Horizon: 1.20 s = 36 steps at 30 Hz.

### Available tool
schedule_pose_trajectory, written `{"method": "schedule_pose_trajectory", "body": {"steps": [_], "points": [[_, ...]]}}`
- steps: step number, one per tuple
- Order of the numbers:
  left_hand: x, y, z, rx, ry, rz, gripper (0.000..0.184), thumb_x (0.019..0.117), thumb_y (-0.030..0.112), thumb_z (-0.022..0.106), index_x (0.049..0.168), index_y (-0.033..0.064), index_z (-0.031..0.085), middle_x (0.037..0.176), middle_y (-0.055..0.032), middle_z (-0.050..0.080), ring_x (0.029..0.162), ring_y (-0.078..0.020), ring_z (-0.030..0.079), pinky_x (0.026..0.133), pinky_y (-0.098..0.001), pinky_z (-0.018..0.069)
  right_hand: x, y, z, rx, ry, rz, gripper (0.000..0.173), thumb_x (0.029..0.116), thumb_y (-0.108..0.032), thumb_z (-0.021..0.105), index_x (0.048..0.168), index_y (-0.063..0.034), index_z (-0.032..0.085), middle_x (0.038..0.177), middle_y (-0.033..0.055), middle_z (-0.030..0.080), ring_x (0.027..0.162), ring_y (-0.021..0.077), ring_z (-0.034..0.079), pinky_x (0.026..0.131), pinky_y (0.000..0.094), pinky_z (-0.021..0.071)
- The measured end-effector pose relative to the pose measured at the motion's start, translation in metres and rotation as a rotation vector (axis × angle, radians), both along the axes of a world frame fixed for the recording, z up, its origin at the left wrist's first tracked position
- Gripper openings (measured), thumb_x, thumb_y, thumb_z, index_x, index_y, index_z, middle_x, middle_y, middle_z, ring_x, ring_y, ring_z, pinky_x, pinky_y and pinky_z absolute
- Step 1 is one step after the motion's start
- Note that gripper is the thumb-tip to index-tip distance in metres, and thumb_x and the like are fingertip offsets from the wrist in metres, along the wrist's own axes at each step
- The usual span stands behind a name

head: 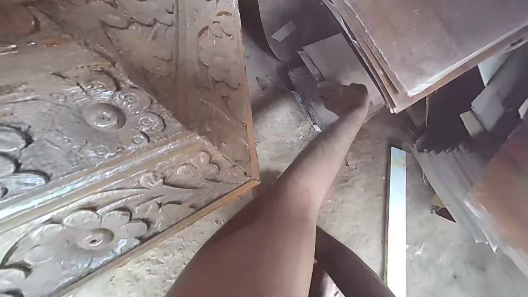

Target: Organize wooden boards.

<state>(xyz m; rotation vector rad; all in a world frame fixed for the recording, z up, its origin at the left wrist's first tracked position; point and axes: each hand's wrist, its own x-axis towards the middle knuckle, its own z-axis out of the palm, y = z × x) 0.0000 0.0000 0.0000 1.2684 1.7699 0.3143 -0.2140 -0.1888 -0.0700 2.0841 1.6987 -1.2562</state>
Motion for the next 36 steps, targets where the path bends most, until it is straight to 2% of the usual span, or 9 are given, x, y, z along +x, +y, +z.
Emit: {"method": "schedule_pose_trajectory", "body": {"steps": [7, 9, 11, 15, 18, 24, 27, 31, 36], "points": [[-0.024, -0.012, -0.03, -0.004, 0.128, -0.188, 0.109, 0.0846, 0.049, 0.07, 0.162, 0.0, 0.011, 0.167, -0.0278, 0.01, 0.154, -0.0397, 0.018, 0.12, -0.0551, 0.0277, 0.0, -0.001, 0.039, 0.059, 0.018, 0.103, 0.043, 0.1073, -0.018, 0.043, 0.143, 0.0018, 0.057, 0.153, 0.0174, 0.053, 0.147, 0.0358, 0.042, 0.122, 0.0568, 0.0232], [-0.031, -0.02, -0.038, 0.071, 0.133, -0.303, 0.102, 0.0929, 0.049, 0.061, 0.161, -0.0048, 0.008, 0.167, -0.0312, 0.006, 0.156, -0.0423, 0.012, 0.122, -0.0567, 0.0212, -0.022, 0.014, 0.067, -0.281, -0.205, 0.166, 0.047, 0.1116, -0.018, 0.037, 0.158, -0.0113, 0.04, 0.167, 0.0039, 0.034, 0.156, 0.0251, 0.027, 0.127, 0.0495, 0.0199], [-0.033, -0.023, -0.043, 0.164, 0.137, -0.337, 0.084, 0.0988, 0.047, 0.055, 0.157, -0.0048, 0.025, 0.162, -0.0287, 0.025, 0.151, -0.0393, 0.029, 0.118, -0.0516, 0.0351, 0.0, -0.011, 0.007, 0.084, 0.007, 0.099, 0.042, 0.1075, -0.021, 0.045, 0.143, -0.0013, 0.058, 0.154, 0.0166, 0.051, 0.146, 0.0361, 0.043, 0.121, 0.0583, 0.0254], [-0.026, -0.032, -0.052, 0.186, 0.059, -0.306, 0.07, 0.1011, 0.048, 0.05, 0.148, -0.0037, 0.043, 0.149, -0.0236, 0.048, 0.138, -0.0339, 0.05, 0.111, -0.0497, 0.0426, 0.004, -0.01, -0.027, 0.024, -0.001, 0.106, 0.043, 0.1096, -0.023, 0.039, 0.146, -0.0065, 0.056, 0.158, 0.01, 0.048, 0.15, 0.0313, 0.039, 0.122, 0.0586, 0.0253], [-0.016, -0.029, -0.056, 0.025, -0.175, -0.172, 0.075, 0.0986, 0.051, 0.058, 0.148, -0.0033, 0.039, 0.137, -0.0223, 0.058, 0.126, -0.0309, 0.06, 0.104, -0.0474, 0.0505, -0.001, -0.037, -0.101, 0.472, -0.059, 0.029, 0.033, 0.102, -0.024, 0.052, 0.117, -0.0063, 0.076, 0.127, 0.0135, 0.072, 0.123, 0.0345, 0.065, 0.105, 0.0628, 0.0452], [-0.015, -0.036, -0.006, 0.213, -0.449, -0.101, 0.024, 0.099, 0.022, 0.063, 0.113, 0.0029, 0.067, 0.107, -0.016, 0.068, 0.102, -0.0267, 0.065, 0.087, -0.0453, 0.0541, 0.008, -0.041, -0.104, 0.321, 0.033, 0.066, 0.031, 0.1002, -0.023, 0.056, 0.115, -0.0014, 0.072, 0.118, 0.0215, 0.072, 0.119, 0.0411, 0.065, 0.103, 0.0661, 0.0445], [-0.013, -0.021, -0.001, 0.351, -0.79, -0.176, 0.047, 0.0991, 0.015, 0.065, 0.141, -0.0004, 0.051, 0.135, -0.0156, 0.06, 0.125, -0.0177, 0.058, 0.103, -0.032, 0.0504, 0.012, -0.034, -0.109, 0.211, 0.075, 0.182, 0.033, 0.1044, -0.026, 0.05, 0.118, -0.002, 0.069, 0.117, 0.0225, 0.07, 0.117, 0.043, 0.064, 0.106, 0.0669, 0.0421], [-0.018, -0.002, 0.002, 0.298, -1.34, -0.176, 0.038, 0.1016, -0.004, 0.049, 0.139, -0.0039, 0.043, 0.124, -0.0165, 0.057, 0.113, -0.0176, 0.059, 0.096, -0.0324, 0.0537, 0.009, -0.026, -0.103, 0.163, 0.119, 0.256, 0.035, 0.1038, -0.031, 0.055, 0.119, -0.0031, 0.068, 0.116, 0.0222, 0.07, 0.116, 0.0427, 0.063, 0.109, 0.0663, 0.0382], [-0.025, 0.028, 0.011, 0.026, -1.6, -0.387, 0.028, 0.1077, 0.001, 0.036, 0.134, -0.0004, 0.043, 0.119, -0.0188, 0.06, 0.111, -0.0273, 0.064, 0.093, -0.0411, 0.0593, 0.012, -0.021, -0.095, 0.141, 0.196, 0.263, 0.035, 0.1038, -0.029, 0.055, 0.119, -0.0005, 0.068, 0.112, 0.0238, 0.07, 0.113, 0.0443, 0.064, 0.112, 0.0675, 0.0349]]}}
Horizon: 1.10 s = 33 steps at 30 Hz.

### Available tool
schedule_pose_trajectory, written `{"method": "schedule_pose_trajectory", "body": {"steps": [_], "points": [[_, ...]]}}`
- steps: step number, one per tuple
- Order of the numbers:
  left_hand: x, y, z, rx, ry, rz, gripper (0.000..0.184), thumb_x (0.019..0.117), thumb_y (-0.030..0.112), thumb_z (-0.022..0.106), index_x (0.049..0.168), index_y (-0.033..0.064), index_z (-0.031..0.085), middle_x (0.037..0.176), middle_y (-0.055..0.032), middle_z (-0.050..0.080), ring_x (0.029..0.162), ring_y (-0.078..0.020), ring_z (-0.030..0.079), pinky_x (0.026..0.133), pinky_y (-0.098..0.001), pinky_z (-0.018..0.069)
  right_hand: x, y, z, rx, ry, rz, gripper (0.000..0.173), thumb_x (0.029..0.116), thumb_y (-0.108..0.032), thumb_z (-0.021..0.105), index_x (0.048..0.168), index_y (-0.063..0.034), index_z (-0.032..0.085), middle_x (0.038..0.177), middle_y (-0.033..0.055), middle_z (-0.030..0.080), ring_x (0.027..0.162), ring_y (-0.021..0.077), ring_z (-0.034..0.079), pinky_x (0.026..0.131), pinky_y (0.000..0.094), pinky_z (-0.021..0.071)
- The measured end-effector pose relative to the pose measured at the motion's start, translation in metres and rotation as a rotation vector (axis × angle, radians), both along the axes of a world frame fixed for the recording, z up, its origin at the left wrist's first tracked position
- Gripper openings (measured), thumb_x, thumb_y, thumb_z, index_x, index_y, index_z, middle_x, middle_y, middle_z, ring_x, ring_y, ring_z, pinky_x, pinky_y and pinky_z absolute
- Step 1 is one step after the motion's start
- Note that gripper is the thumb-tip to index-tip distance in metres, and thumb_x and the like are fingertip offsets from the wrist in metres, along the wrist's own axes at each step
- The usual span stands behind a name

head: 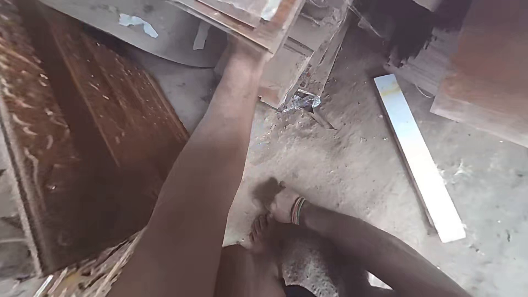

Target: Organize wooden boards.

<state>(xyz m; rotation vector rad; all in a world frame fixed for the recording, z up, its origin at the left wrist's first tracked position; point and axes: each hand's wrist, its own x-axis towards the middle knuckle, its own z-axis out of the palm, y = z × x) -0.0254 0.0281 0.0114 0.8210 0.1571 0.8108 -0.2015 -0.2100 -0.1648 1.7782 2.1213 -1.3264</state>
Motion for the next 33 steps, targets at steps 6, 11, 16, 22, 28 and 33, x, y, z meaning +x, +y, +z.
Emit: {"method": "schedule_pose_trajectory", "body": {"steps": [6, 11, 16, 22, 28, 33], "points": [[-0.004, 0.015, 0.003, 0.032, -0.05, -0.137, 0.034, 0.1107, 0.011, 0.023, 0.133, -0.0001, 0.046, 0.125, -0.0252, 0.059, 0.117, -0.0384, 0.063, 0.096, -0.0471, 0.0588, 0.025, 0.005, -0.001, 0.021, 0.023, -0.109, 0.033, 0.0993, -0.026, 0.063, 0.119, -0.0001, 0.067, 0.112, 0.0243, 0.07, 0.112, 0.045, 0.064, 0.111, 0.0677, 0.0347], [-0.018, 0.025, -0.019, 0.191, -0.021, -0.174, 0.032, 0.1123, 0.016, 0.03, 0.139, 0.0061, 0.045, 0.13, -0.0145, 0.059, 0.12, -0.0246, 0.061, 0.1, -0.0367, 0.0548, 0.071, 0.031, -0.011, 0.154, 0.054, -0.729, 0.043, 0.103, -0.033, 0.051, 0.137, -0.0093, 0.064, 0.134, 0.0175, 0.066, 0.126, 0.0378, 0.061, 0.104, 0.0621, 0.0458], [-0.01, 0.01, -0.007, -0.025, -0.009, -0.111, 0.043, 0.1131, 0.025, 0.018, 0.134, -0.0006, 0.045, 0.122, -0.0236, 0.063, 0.112, -0.0377, 0.067, 0.096, -0.0533, 0.0583, 0.127, 0.052, 0.005, 0.164, 0.152, -1.131, 0.039, 0.1053, -0.031, 0.05, 0.132, -0.0091, 0.067, 0.13, 0.0164, 0.069, 0.122, 0.0336, 0.065, 0.105, 0.0555, 0.0497], [-0.017, -0.021, -0.043, -0.245, 0.634, 0.245, 0.042, 0.1091, 0.042, 0.04, 0.139, 0.0141, 0.048, 0.126, -0.0106, 0.059, 0.11, -0.0237, 0.06, 0.09, -0.0457, 0.0535, 0.155, 0.056, 0.027, 0.223, 0.255, -1.377, 0.033, 0.1035, -0.026, 0.054, 0.125, -0.0068, 0.07, 0.119, 0.0161, 0.073, 0.115, 0.0318, 0.068, 0.103, 0.053, 0.0501], [-0.029, -0.02, -0.024, -0.346, 0.708, 0.368, 0.076, 0.1, 0.073, 0.023, 0.153, 0.0213, 0.037, 0.151, -0.0159, 0.048, 0.134, -0.0368, 0.05, 0.1, -0.0656, 0.0454, 0.169, 0.05, 0.04, 0.253, 0.251, -1.483, 0.03, 0.1037, -0.026, 0.054, 0.116, -0.0059, 0.072, 0.11, 0.017, 0.073, 0.108, 0.0324, 0.069, 0.097, 0.055, 0.0511], [-0.047, -0.047, 0.044, -0.273, 0.217, 0.255, 0.103, 0.0822, 0.092, 0.002, 0.153, 0.0285, 0.041, 0.154, -0.0058, 0.049, 0.141, -0.0314, 0.047, 0.106, -0.069, 0.0406, 0.17, 0.05, 0.043, 0.253, 0.266, -1.522, 0.032, 0.1041, -0.03, 0.052, 0.114, -0.0072, 0.072, 0.11, 0.0169, 0.074, 0.108, 0.034, 0.069, 0.097, 0.0578, 0.0514]]}}
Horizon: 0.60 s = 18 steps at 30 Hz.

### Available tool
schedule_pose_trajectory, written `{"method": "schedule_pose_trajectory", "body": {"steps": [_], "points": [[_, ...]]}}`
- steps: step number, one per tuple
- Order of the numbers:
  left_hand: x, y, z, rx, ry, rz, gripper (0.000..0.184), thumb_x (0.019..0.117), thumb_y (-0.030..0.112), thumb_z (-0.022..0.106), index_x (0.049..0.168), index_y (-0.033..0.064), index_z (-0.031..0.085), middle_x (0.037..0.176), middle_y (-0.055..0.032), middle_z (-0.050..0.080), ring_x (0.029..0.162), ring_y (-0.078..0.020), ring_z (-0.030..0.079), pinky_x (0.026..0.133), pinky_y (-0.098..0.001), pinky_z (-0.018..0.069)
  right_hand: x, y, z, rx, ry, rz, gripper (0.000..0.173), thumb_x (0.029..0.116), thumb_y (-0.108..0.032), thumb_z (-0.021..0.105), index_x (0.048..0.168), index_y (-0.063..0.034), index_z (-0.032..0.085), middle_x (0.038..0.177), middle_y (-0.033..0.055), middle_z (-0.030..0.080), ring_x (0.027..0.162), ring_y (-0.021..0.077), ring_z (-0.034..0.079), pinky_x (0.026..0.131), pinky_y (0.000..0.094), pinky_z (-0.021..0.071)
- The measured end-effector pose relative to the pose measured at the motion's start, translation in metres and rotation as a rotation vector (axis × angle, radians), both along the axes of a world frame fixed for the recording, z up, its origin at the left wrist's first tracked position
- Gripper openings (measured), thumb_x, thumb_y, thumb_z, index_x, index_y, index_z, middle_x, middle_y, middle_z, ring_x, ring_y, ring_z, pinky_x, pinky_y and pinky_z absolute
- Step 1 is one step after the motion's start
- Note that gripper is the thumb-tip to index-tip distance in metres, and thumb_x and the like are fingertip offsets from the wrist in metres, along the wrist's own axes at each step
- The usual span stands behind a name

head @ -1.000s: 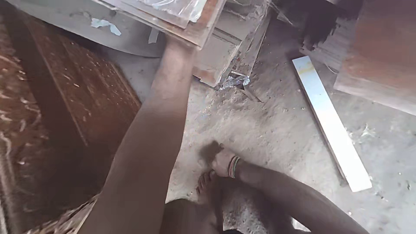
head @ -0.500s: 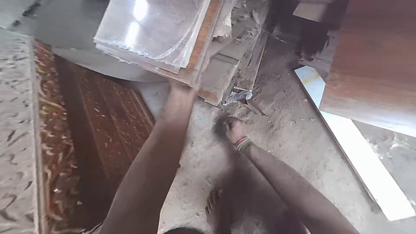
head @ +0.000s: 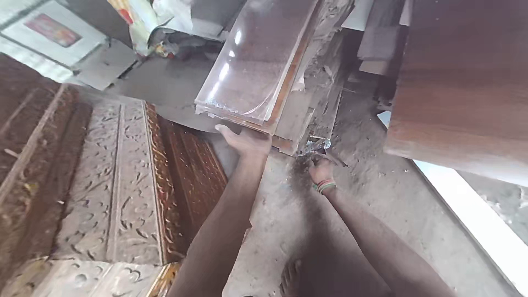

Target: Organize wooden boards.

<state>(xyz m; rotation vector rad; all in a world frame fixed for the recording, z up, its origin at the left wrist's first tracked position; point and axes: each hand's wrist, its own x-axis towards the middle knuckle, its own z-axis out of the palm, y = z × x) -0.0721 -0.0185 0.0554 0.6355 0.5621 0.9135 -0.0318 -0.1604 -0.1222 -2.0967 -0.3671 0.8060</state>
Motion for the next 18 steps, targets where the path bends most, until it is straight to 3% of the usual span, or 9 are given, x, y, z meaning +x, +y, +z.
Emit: {"method": "schedule_pose_trajectory", "body": {"steps": [1, 3, 5, 6, 8, 11, 13, 15, 18], "points": [[-0.002, -0.006, 0.013, 0.06, -0.053, -0.028, 0.102, 0.0827, 0.091, 0.0, 0.151, 0.028, 0.043, 0.151, -0.0058, 0.052, 0.14, -0.0309, 0.048, 0.105, -0.0691, 0.0411, -0.002, 0.0, 0.0, -0.006, 0.0, 0.001, 0.032, 0.1038, -0.03, 0.052, 0.115, -0.0082, 0.072, 0.112, 0.0166, 0.073, 0.109, 0.0339, 0.069, 0.097, 0.058, 0.0513], [0.002, -0.016, 0.047, 0.202, -0.146, 0.008, 0.085, 0.0944, 0.079, 0.007, 0.148, 0.0228, 0.043, 0.146, -0.0111, 0.054, 0.136, -0.0348, 0.051, 0.104, -0.0724, 0.0415, -0.002, 0.003, 0.006, -0.015, -0.006, 0.006, 0.032, 0.1033, -0.032, 0.053, 0.116, -0.0098, 0.073, 0.114, 0.016, 0.073, 0.112, 0.0338, 0.069, 0.099, 0.0583, 0.0508], [0.001, -0.023, 0.087, 0.355, -0.101, 0.108, 0.058, 0.1081, 0.053, 0.022, 0.141, 0.0134, 0.047, 0.133, -0.017, 0.061, 0.124, -0.0361, 0.06, 0.097, -0.0681, 0.0502, -0.008, 0.006, 0.015, -0.007, 0.004, 0.037, 0.032, 0.1038, -0.031, 0.052, 0.116, -0.0093, 0.072, 0.114, 0.0166, 0.073, 0.111, 0.0339, 0.068, 0.097, 0.0576, 0.0511], [0.002, -0.024, 0.11, 0.41, -0.057, 0.157, 0.044, 0.1102, 0.04, 0.034, 0.139, 0.0093, 0.048, 0.127, -0.0192, 0.063, 0.117, -0.0355, 0.065, 0.093, -0.0641, 0.0548, -0.011, 0.007, 0.019, 0.001, -0.005, 0.052, 0.031, 0.1037, -0.03, 0.052, 0.115, -0.009, 0.072, 0.112, 0.0166, 0.073, 0.109, 0.0334, 0.069, 0.096, 0.0566, 0.0517], [0.004, -0.025, 0.15, 0.441, -0.024, 0.195, 0.036, 0.1065, 0.023, 0.051, 0.137, 0.0054, 0.045, 0.121, -0.0216, 0.062, 0.109, -0.0351, 0.067, 0.088, -0.0581, 0.0586, -0.015, 0.007, 0.028, 0.017, -0.033, 0.082, 0.03, 0.1038, -0.03, 0.052, 0.113, -0.0083, 0.072, 0.108, 0.0163, 0.073, 0.106, 0.0325, 0.069, 0.094, 0.055, 0.0527], [0.012, -0.023, 0.194, 0.439, -0.074, 0.217, 0.042, 0.1016, 0.008, 0.054, 0.14, 0.0019, 0.038, 0.121, -0.026, 0.058, 0.105, -0.0389, 0.067, 0.085, -0.057, 0.0615, -0.02, 0.006, 0.044, 0.043, -0.106, 0.117, 0.031, 0.1036, -0.031, 0.052, 0.111, -0.0091, 0.072, 0.105, 0.0146, 0.073, 0.103, 0.0314, 0.07, 0.093, 0.0542, 0.0523], [0.016, -0.02, 0.214, 0.407, -0.081, 0.207, 0.043, 0.0984, 0.005, 0.056, 0.138, 0.0012, 0.041, 0.122, -0.0277, 0.058, 0.106, -0.0416, 0.067, 0.083, -0.0585, 0.062, -0.017, 0.005, 0.051, 0.073, -0.139, 0.112, 0.031, 0.1038, -0.032, 0.052, 0.11, -0.0099, 0.073, 0.102, 0.0129, 0.074, 0.101, 0.03, 0.071, 0.092, 0.0538, 0.0532], [0.012, -0.015, 0.22, 0.354, -0.045, 0.161, 0.041, 0.0993, 0.013, 0.058, 0.137, 0.0046, 0.044, 0.122, -0.0253, 0.059, 0.107, -0.0406, 0.067, 0.084, -0.0581, 0.0614, -0.016, 0.007, 0.053, 0.102, -0.146, 0.093, 0.031, 0.1035, -0.033, 0.052, 0.108, -0.0104, 0.073, 0.099, 0.012, 0.074, 0.097, 0.0291, 0.071, 0.089, 0.0537, 0.0538], [0.007, -0.008, 0.186, 0.22, 0.092, 0.105, 0.035, 0.0994, 0.027, 0.054, 0.13, 0.0099, 0.051, 0.114, -0.0183, 0.064, 0.098, -0.0311, 0.068, 0.077, -0.0511, 0.0594, -0.015, 0.008, 0.053, 0.109, -0.129, 0.097, 0.031, 0.1038, -0.032, 0.052, 0.109, -0.0098, 0.073, 0.099, 0.0122, 0.074, 0.096, 0.0292, 0.071, 0.089, 0.0537, 0.0537]]}}
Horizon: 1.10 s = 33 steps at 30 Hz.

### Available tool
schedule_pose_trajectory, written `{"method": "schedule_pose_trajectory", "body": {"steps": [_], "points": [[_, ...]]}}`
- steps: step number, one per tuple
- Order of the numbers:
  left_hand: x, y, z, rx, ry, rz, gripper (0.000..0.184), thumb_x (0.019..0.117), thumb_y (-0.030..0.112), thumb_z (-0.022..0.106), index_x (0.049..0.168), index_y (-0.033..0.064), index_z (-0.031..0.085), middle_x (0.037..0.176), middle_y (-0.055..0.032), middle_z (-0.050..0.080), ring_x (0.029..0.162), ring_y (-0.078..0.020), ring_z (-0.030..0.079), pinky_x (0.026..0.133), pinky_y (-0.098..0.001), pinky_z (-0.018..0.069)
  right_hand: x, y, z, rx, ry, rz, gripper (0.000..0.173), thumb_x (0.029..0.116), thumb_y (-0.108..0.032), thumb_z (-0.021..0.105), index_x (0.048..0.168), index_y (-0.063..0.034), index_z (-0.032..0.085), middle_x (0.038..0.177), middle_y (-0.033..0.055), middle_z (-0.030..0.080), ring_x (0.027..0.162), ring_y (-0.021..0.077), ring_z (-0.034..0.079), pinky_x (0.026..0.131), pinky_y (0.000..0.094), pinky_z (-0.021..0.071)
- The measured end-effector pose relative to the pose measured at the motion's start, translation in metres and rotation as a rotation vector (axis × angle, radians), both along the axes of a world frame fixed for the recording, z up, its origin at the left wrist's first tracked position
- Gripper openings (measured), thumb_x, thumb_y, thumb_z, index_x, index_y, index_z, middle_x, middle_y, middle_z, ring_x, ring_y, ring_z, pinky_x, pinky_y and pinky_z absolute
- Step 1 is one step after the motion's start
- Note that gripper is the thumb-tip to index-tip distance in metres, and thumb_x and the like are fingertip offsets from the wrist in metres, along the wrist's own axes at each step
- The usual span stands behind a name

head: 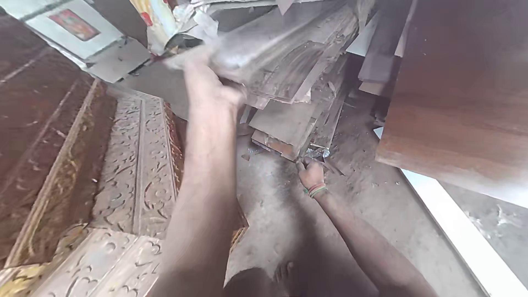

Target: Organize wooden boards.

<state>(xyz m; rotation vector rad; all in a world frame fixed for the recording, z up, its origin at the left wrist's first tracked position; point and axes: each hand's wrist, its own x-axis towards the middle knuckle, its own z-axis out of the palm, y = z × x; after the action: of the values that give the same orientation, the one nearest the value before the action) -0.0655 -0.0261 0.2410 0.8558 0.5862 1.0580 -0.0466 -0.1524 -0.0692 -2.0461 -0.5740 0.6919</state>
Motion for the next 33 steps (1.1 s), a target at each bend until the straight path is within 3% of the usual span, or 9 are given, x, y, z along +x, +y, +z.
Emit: {"method": "schedule_pose_trajectory", "body": {"steps": [2, 6, 10, 14, 20, 22, 24, 30, 33], "points": [[0.0, 0.002, -0.033, -0.136, 0.06, 0.012, 0.039, 0.0999, 0.033, 0.055, 0.133, 0.012, 0.052, 0.117, -0.0178, 0.064, 0.098, -0.0312, 0.068, 0.075, -0.051, 0.0592, 0.002, 0.001, -0.002, -0.003, 0.015, -0.001, 0.031, 0.1041, -0.032, 0.052, 0.108, -0.009, 0.073, 0.098, 0.0128, 0.074, 0.095, 0.0295, 0.071, 0.087, 0.0541, 0.0537], [0.001, -0.003, -0.07, -0.206, 0.09, 0.041, 0.045, 0.0998, 0.038, 0.055, 0.139, 0.0152, 0.049, 0.128, -0.0173, 0.064, 0.113, -0.0359, 0.066, 0.086, -0.0618, 0.0568, 0.004, 0.0, -0.016, -0.001, 0.032, -0.026, 0.029, 0.1029, -0.03, 0.055, 0.107, -0.0091, 0.074, 0.095, 0.0118, 0.074, 0.092, 0.028, 0.071, 0.087, 0.0529, 0.0543], [0.0, -0.007, -0.068, -0.105, -0.078, 0.008, 0.041, 0.1048, 0.037, 0.05, 0.139, 0.0138, 0.048, 0.125, -0.0174, 0.064, 0.113, -0.0342, 0.066, 0.089, -0.0604, 0.0571, 0.004, 0.005, -0.016, -0.035, 0.083, -0.008, 0.031, 0.1043, -0.031, 0.054, 0.11, -0.0072, 0.073, 0.1, 0.0157, 0.073, 0.097, 0.0326, 0.071, 0.089, 0.0559, 0.0538], [0.01, -0.01, -0.059, -0.004, -0.09, 0.083, 0.027, 0.1074, 0.029, 0.045, 0.128, 0.0114, 0.05, 0.106, -0.0134, 0.066, 0.095, -0.0262, 0.07, 0.077, -0.0505, 0.0615, 0.007, 0.008, -0.019, 0.0, 0.14, -0.026, 0.031, 0.1042, -0.03, 0.054, 0.116, -0.0087, 0.073, 0.105, 0.0154, 0.074, 0.101, 0.0317, 0.071, 0.093, 0.055, 0.0539], [0.041, -0.006, -0.044, 0.017, -0.056, 0.128, 0.029, 0.1057, 0.02, 0.049, 0.132, 0.0093, 0.049, 0.112, -0.0153, 0.064, 0.101, -0.0276, 0.069, 0.083, -0.0516, 0.0604, 0.015, 0.015, -0.032, 0.055, 0.133, -0.041, 0.029, 0.1038, -0.027, 0.054, 0.111, -0.0077, 0.075, 0.101, 0.0144, 0.075, 0.097, 0.0292, 0.071, 0.091, 0.0529, 0.0544], [0.073, 0.006, -0.044, -0.031, -0.039, 0.108, 0.024, 0.1046, 0.024, 0.05, 0.124, 0.0103, 0.049, 0.099, -0.0125, 0.063, 0.087, -0.0244, 0.068, 0.075, -0.0473, 0.061, 0.022, 0.017, -0.032, 0.078, 0.12, -0.066, 0.029, 0.1038, -0.028, 0.054, 0.111, -0.0085, 0.075, 0.101, 0.0132, 0.075, 0.097, 0.0282, 0.072, 0.091, 0.0525, 0.0546], [0.103, 0.02, -0.043, -0.054, -0.014, 0.079, 0.033, 0.1051, 0.027, 0.049, 0.132, 0.0078, 0.047, 0.107, -0.0167, 0.063, 0.091, -0.028, 0.069, 0.075, -0.0474, 0.0615, 0.023, 0.017, -0.032, 0.098, 0.096, -0.071, 0.029, 0.1036, -0.028, 0.055, 0.111, -0.0086, 0.075, 0.1, 0.012, 0.075, 0.095, 0.027, 0.072, 0.09, 0.0517, 0.0552], [0.175, 0.068, -0.035, 0.024, 0.266, 0.017, 0.044, 0.1064, 0.034, 0.049, 0.142, 0.0077, 0.046, 0.134, -0.0163, 0.056, 0.121, -0.0285, 0.059, 0.094, -0.0505, 0.0553, 0.017, 0.007, -0.044, 0.096, 0.029, -0.031, 0.028, 0.1024, -0.026, 0.056, 0.111, -0.0073, 0.075, 0.098, 0.0118, 0.075, 0.092, 0.0262, 0.072, 0.088, 0.0509, 0.0562], [0.18, 0.082, -0.042, 0.017, 0.391, -0.147, 0.051, 0.1054, 0.044, 0.053, 0.143, 0.0095, 0.047, 0.127, -0.0153, 0.061, 0.109, -0.0266, 0.066, 0.087, -0.0452, 0.0596, 0.019, 0.008, -0.05, 0.068, 0.026, -0.042, 0.026, 0.1023, -0.025, 0.058, 0.11, -0.0069, 0.076, 0.098, 0.0123, 0.076, 0.093, 0.0268, 0.073, 0.089, 0.0518, 0.0563]]}}
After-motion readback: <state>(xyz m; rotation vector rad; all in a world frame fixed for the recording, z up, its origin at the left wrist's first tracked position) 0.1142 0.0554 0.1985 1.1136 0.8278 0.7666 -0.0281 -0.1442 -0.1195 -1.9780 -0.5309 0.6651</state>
